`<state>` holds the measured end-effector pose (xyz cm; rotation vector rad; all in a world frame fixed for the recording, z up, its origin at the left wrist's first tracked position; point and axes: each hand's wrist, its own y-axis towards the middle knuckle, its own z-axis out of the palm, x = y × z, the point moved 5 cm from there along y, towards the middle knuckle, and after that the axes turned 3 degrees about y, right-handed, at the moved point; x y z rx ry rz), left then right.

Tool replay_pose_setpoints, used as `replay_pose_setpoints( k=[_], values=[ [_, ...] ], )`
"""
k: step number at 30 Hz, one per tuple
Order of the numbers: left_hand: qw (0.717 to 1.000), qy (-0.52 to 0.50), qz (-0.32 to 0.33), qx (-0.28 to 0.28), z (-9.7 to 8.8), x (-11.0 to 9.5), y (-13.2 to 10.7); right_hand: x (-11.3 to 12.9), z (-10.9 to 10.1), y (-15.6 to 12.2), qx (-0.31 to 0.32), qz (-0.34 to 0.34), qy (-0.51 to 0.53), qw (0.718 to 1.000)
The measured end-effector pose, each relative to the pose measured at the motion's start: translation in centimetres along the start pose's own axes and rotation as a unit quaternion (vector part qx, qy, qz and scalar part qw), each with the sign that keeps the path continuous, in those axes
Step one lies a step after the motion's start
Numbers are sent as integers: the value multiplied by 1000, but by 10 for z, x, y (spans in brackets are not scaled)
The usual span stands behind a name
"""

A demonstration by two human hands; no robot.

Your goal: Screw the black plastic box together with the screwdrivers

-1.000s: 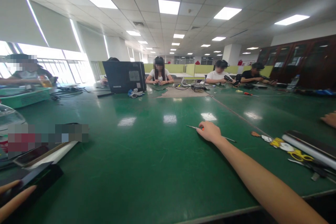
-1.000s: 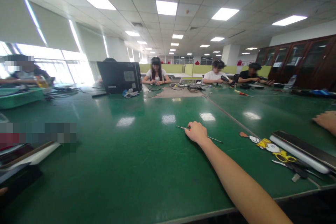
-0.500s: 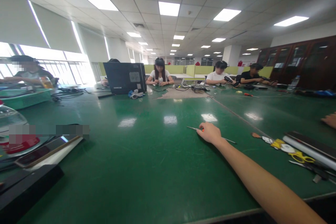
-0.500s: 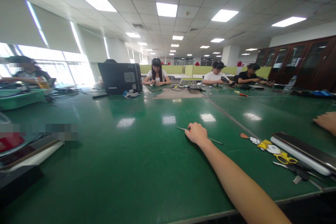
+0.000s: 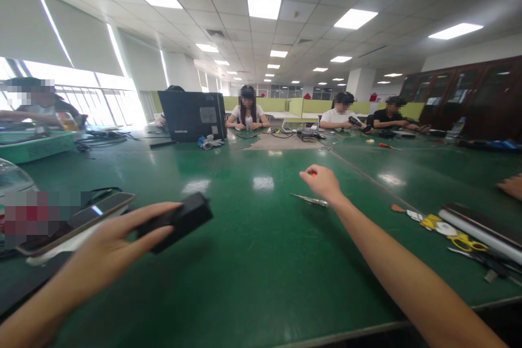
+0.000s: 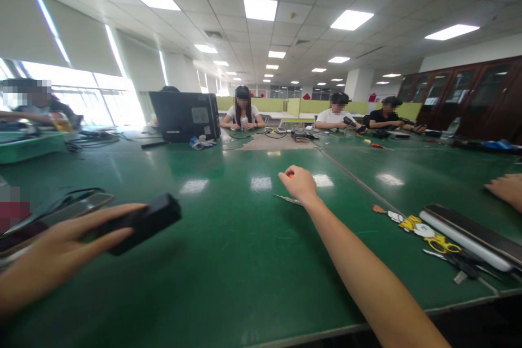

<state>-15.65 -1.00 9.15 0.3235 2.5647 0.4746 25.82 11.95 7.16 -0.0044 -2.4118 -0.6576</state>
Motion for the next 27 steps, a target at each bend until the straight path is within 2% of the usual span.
replay_pose_setpoints(
  k=[2, 3, 6, 8, 9, 11, 14, 21, 27],
  values=[
    [989, -74, 84, 96, 49, -36, 17, 20, -7, 9, -2, 6, 189, 982],
    [980, -103, 117, 125, 71, -54, 25, 29, -10, 12, 13, 27, 294, 955],
    [948, -179, 180, 192, 127, -95, 44, 65, -14, 13, 131, 51, 544, 828],
    [934, -206, 194, 217, 150, -109, 51, 82, -20, 8, 180, 57, 633, 751],
    [931, -211, 197, 222, 158, -112, 54, 89, -22, 5, 198, 59, 659, 723],
    [931, -211, 197, 222, 166, -114, 57, 96, -22, -1, 233, 65, 683, 689],
    [935, -207, 194, 214, 169, -111, 58, 98, -14, -6, 256, 66, 689, 675],
    [935, -215, 187, 212, 170, -108, 56, 98, 9, -8, 234, 50, 705, 667],
    [936, -207, 196, 207, 170, -108, 58, 95, 17, -7, 251, 54, 704, 662]
  ],
)
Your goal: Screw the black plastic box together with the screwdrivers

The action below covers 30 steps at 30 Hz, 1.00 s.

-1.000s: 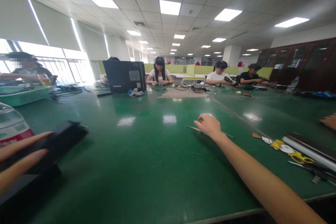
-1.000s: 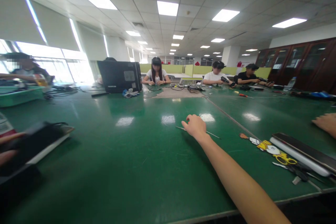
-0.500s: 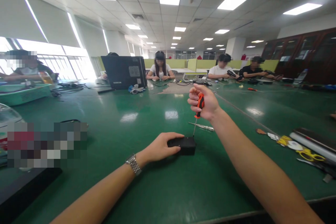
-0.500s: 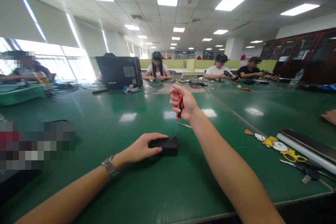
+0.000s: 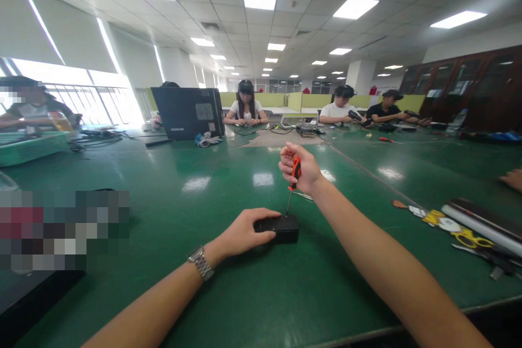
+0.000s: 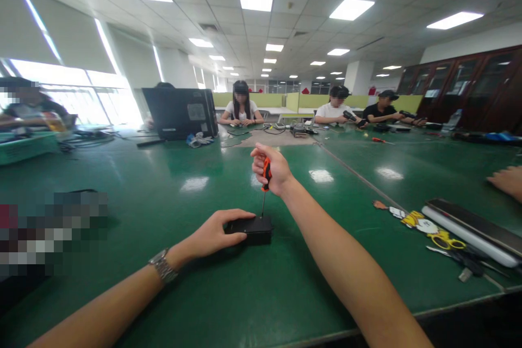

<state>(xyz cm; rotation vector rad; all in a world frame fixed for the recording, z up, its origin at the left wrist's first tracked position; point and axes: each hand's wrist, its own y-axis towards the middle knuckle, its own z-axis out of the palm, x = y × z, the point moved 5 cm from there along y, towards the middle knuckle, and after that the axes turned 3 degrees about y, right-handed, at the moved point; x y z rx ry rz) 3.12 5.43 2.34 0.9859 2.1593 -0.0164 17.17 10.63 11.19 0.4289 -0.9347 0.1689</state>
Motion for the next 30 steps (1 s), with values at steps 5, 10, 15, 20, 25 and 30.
replay_pose_setpoints(
  k=[5, 10, 15, 20, 25, 30],
  values=[
    [1000, 1, 2, -2, 0, 2, 0, 3, -1, -1, 1, -7, 12, 1000],
    [1000, 4, 0, -5, 1, 3, -1, 7, 5, -3, 29, -16, 23, 999],
    [1000, 3, 2, -6, 1, 2, -1, 2, 4, -2, 25, 2, 8, 1000],
    [1000, 3, 1, -5, 1, 2, -2, 0, 4, -2, 32, 6, 5, 999],
    [1000, 1, 2, -8, 1, 1, -2, 0, 7, -4, 49, -8, -10, 999],
    [1000, 0, 3, -7, 1, 1, -2, 1, 6, -7, 56, -18, -41, 997]
  ],
)
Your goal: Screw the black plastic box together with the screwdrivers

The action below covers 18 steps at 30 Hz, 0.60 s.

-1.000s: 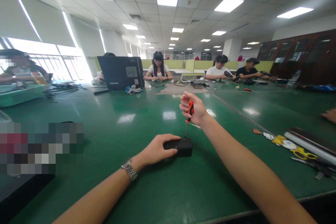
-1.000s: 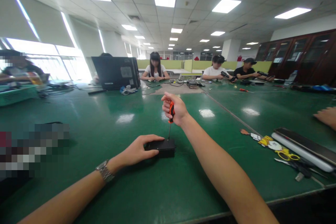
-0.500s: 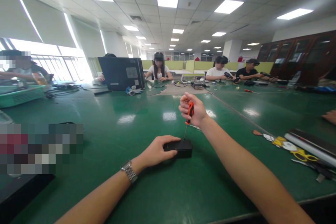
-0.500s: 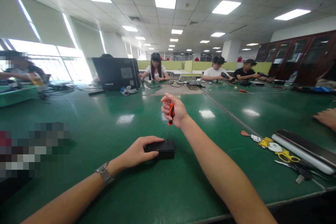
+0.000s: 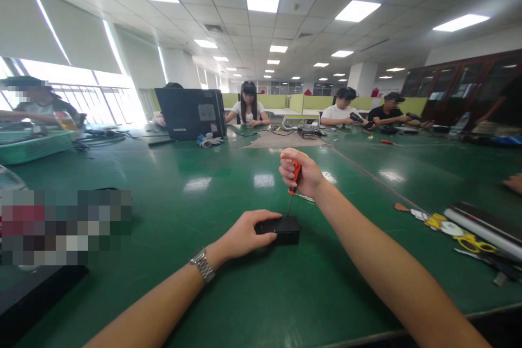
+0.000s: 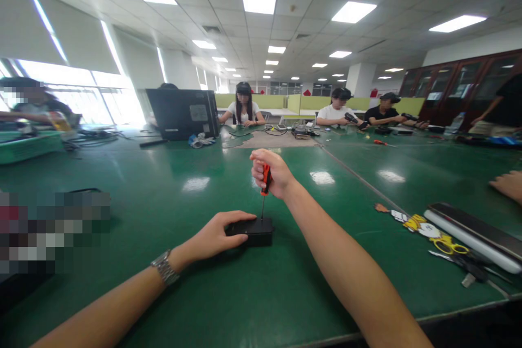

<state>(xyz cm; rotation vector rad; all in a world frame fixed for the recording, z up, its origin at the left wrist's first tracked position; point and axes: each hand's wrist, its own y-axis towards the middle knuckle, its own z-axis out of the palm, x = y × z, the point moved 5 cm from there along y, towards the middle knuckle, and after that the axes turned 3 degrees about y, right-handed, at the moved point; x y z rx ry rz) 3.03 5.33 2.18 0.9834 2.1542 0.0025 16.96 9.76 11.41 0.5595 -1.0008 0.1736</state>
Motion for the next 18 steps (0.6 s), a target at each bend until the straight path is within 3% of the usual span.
replay_pose_setpoints(
  k=[8, 18],
  values=[
    [1000, 6, -2, -1, 0, 1, 0, 0, -13, 2, -60, 24, -54, 996],
    [1000, 6, 2, 4, 0, -1, -1, 1, -8, 0, -48, 55, -109, 991]
  ],
)
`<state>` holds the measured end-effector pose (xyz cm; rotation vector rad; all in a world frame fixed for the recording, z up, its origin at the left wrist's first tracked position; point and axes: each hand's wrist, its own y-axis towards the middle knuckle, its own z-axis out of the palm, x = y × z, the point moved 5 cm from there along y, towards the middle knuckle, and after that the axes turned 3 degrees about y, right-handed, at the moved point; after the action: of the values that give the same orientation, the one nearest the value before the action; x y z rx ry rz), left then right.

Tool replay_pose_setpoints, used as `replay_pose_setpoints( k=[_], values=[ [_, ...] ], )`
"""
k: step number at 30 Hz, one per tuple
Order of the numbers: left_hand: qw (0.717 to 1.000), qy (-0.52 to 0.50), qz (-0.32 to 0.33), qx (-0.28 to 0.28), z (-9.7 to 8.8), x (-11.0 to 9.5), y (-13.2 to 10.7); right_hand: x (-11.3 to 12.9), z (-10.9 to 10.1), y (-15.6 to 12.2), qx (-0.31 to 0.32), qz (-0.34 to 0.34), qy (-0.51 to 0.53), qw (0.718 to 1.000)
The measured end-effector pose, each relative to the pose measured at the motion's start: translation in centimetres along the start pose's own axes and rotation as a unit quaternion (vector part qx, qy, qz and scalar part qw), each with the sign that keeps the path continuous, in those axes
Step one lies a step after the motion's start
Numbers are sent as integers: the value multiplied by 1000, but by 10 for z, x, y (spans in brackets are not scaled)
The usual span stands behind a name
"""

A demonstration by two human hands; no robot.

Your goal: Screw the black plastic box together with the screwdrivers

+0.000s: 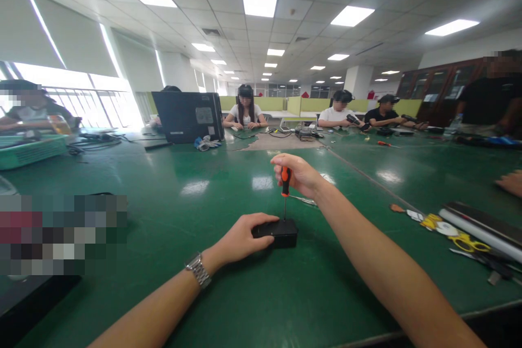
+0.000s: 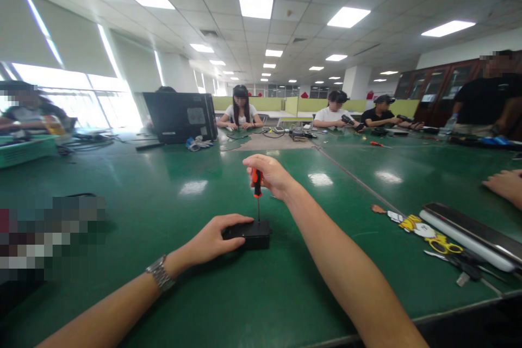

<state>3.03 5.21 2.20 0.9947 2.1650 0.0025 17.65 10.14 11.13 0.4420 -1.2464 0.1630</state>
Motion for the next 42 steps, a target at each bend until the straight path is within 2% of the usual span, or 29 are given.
replay_pose_setpoints(
  k=[4, 8, 14, 20, 26, 28, 32, 35, 39, 42],
  values=[
    [1000, 4, 1, -2, -1, -2, -1, 0, 3, -1, 20, 18, 2, 1000],
    [1000, 4, 3, -3, -1, -3, -1, -1, 0, 0, -8, 21, -9, 1000],
    [1000, 1, 6, 0, 0, -3, -2, -4, 7, 0, 63, 33, 34, 997],
    [1000, 6, 10, -3, 0, -1, -2, -3, 3, 1, 32, 16, 48, 998],
    [1000, 7, 14, -3, 0, -2, -2, 1, 9, -3, 79, 5, 30, 996],
    [1000, 9, 14, -2, 0, -2, -2, 0, 11, -3, 71, 3, 29, 997],
    [1000, 10, 15, -3, 0, -3, -2, -1, 7, 0, 18, -29, 6, 999],
    [1000, 11, 15, -1, 0, -3, -2, -1, 4, 1, 0, -22, -27, 999],
    [1000, 10, 13, 4, 0, -3, -2, 5, 8, -4, 51, -15, -52, 997],
    [1000, 10, 13, 4, 1, -2, -2, 5, 15, -8, 98, 10, -28, 995]
  ],
)
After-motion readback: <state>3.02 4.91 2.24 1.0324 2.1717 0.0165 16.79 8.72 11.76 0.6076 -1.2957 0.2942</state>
